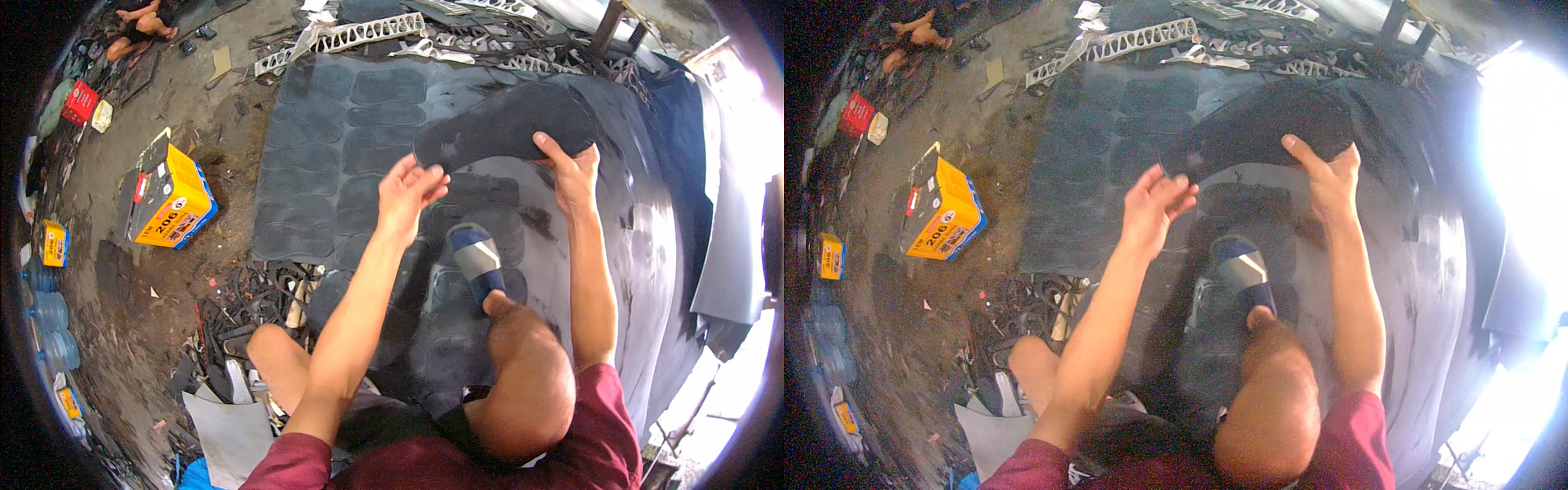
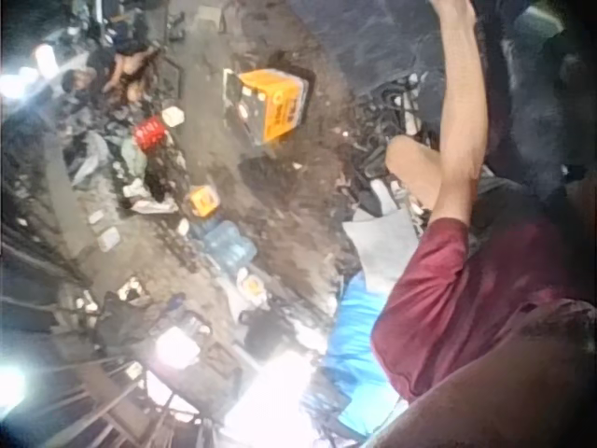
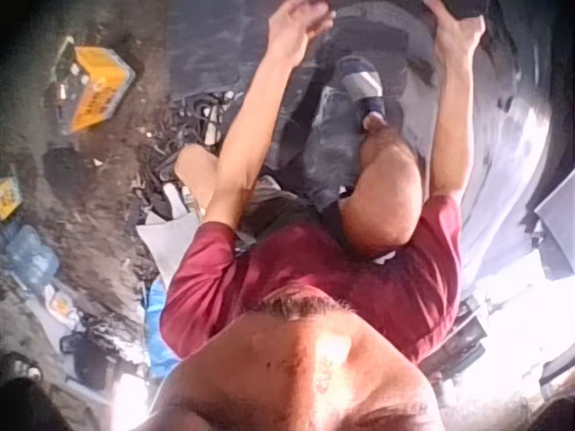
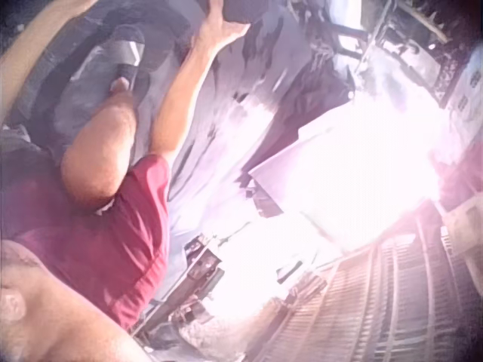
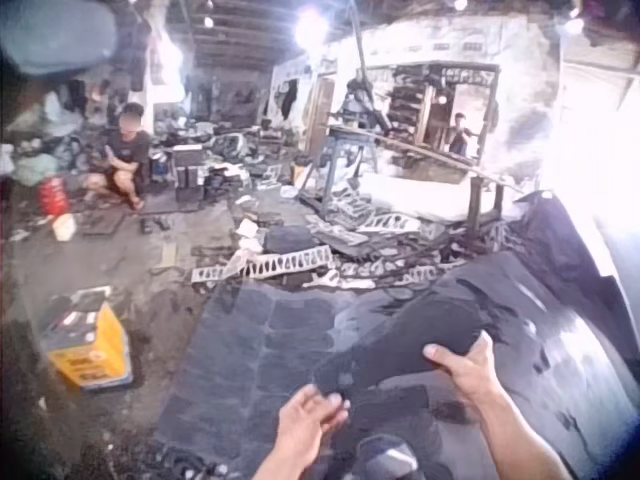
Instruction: The person sits on the floor and arranges black rubber mats in a grid pattern on a large dark surface. They pick up individual mats, place them side by side, and adjust their positions to form a continuous layout.
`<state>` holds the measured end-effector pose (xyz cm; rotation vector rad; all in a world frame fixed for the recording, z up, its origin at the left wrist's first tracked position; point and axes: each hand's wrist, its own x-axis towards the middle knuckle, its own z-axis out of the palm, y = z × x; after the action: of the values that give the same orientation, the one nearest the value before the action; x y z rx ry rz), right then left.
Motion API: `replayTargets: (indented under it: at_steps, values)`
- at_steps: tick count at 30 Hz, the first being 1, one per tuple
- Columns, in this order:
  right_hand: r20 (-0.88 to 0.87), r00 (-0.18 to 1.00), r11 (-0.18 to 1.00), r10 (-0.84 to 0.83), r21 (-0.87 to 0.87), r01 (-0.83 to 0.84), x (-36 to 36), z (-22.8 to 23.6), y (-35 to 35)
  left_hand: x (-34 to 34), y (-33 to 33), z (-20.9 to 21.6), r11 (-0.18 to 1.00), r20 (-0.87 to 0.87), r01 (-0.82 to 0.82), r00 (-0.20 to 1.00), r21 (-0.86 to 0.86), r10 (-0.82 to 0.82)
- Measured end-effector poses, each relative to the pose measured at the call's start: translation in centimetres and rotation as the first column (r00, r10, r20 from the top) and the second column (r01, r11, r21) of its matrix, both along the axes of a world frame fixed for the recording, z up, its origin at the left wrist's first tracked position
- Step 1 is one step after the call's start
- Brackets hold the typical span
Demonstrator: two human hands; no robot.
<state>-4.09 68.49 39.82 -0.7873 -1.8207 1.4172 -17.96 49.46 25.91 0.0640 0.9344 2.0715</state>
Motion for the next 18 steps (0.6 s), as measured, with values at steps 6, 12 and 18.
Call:
replayTargets:
  at_steps: [6, 12, 18]
  values:
    - [0.084, 0.993, 0.99, -0.08, -0.108, 0.088, -1.1, -8.2, 10.8, -5.7, 9.1, -3.9, 0.906, -0.303, -0.237, 0.944, -0.351, 0.13]
    - [0.41, 0.911, 0.994, -0.034, 0.108, -0.011, 0.9, -30.6, 22.5, -6.3, 16.6, -18.9, 0.643, -0.267, -0.16, 0.961, -0.749, -0.072]
    - [0.513, 0.854, 0.991, -0.086, 0.129, 0.022, 0.7, -33.6, 23.0, -4.8, 19.5, -25.3, 0.515, -0.252, -0.214, 0.968, -0.83, -0.004]
